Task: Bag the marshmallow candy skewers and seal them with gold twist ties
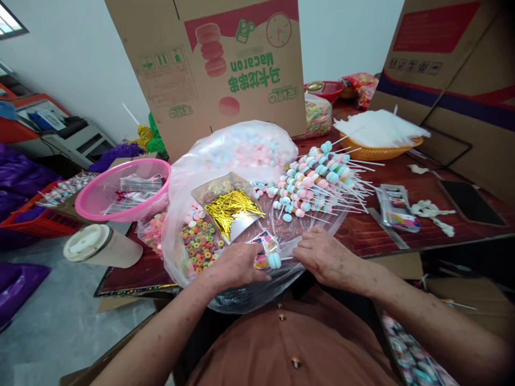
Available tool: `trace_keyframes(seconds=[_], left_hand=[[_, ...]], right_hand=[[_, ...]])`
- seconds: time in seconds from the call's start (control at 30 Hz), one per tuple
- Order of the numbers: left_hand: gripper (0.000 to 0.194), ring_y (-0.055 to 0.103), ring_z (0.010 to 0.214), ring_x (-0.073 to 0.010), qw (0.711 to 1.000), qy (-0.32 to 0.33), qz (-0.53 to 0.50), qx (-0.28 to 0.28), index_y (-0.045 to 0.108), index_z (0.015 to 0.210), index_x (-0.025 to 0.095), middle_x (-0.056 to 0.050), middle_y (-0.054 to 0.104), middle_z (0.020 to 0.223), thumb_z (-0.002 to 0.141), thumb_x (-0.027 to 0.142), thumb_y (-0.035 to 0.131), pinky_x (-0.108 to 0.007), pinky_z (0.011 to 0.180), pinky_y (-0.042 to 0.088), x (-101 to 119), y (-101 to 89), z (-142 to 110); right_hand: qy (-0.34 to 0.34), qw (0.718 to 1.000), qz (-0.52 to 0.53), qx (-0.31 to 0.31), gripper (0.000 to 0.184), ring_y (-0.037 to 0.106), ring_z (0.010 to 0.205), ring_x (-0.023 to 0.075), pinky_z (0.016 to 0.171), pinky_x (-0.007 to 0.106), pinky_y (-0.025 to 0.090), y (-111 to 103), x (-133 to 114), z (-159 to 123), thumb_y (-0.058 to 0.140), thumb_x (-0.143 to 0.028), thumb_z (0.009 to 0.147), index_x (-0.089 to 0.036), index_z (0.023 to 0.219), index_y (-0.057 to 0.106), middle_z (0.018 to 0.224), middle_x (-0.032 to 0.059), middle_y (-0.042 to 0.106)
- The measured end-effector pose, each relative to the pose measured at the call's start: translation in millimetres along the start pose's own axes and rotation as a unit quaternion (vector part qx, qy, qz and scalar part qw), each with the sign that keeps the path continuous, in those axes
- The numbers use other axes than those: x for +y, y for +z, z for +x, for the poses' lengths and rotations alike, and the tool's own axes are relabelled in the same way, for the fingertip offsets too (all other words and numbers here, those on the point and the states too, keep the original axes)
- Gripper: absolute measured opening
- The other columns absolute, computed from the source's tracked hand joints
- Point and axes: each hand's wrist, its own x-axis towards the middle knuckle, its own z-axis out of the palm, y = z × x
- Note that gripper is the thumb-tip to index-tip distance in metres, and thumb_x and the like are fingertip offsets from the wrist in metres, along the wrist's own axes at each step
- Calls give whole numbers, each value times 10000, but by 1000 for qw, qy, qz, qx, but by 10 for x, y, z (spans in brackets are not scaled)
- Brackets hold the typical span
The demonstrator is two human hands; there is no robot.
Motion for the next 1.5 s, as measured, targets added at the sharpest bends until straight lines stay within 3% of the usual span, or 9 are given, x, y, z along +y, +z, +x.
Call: trace_keyframes(seconds=[0.27,0.6,0.77,0.83,0.93,1.1,1.17,1.33,1.5], left_hand=[[269,615,773,-288,998,-13,55,33,596,903,182,-85,664,803,722,380,597,-330,639,420,156,50,-8],[934,610,717,-224,958,122,-226,-127,344,1326,202,-25,655,846,532,458,763,-309,635,460,59,-43,133],[728,568,983,-296,969,119,-183,119,512,1219,231,-88,639,1061,538,226,768,-390,847,413,184,-101,76],[448,572,976,-264,913,103,-286,271,633,1010,228,-74,657,1009,580,247,756,-367,879,399,159,-26,-18],[224,604,685,-171,719,-69,-534,440,598,725,189,-17,636,682,639,348,731,-287,677,457,0,159,-130],[418,638,698,-182,459,-90,-832,297,574,933,203,-20,655,760,622,426,742,-319,656,497,-147,155,-142],[293,637,644,-170,408,-74,-858,305,597,911,187,-15,651,689,709,380,686,-323,663,508,-123,20,-126],[347,639,574,-201,293,-183,-893,287,587,711,126,-45,625,563,840,435,496,-395,631,530,-103,-178,-126],[480,653,593,-247,328,-227,-886,237,591,729,86,-112,649,611,862,502,392,-392,544,528,-154,-165,-158]], right_hand=[[-7,1000,7,23,207,430,629,153,637,302,232,27,-65,-3,431,-130,822,-146,658,558,640,42,584],[-68,994,-37,78,158,427,670,166,690,338,262,-9,-45,63,462,-164,828,-162,697,551,649,32,570],[114,966,218,77,210,443,628,150,603,276,313,382,-130,109,393,-211,854,-176,674,497,640,26,535],[215,896,375,101,270,420,597,131,558,247,313,481,-163,133,361,-318,892,-190,673,454,619,-8,476],[267,781,552,117,346,329,527,100,492,223,265,528,-250,181,370,-476,881,-197,681,414,569,-51,358],[245,659,709,45,377,185,439,74,422,216,157,490,-504,304,408,-554,841,-199,712,405,491,-96,232],[236,693,681,27,373,214,436,77,421,216,185,461,-565,336,389,-541,851,-202,697,398,493,-89,253],[196,930,278,138,280,440,581,133,567,265,297,437,-502,289,345,-299,908,-173,712,500,613,10,503],[79,980,28,180,258,468,601,162,624,308,268,453,-360,180,356,-120,865,-158,709,558,589,36,555]])
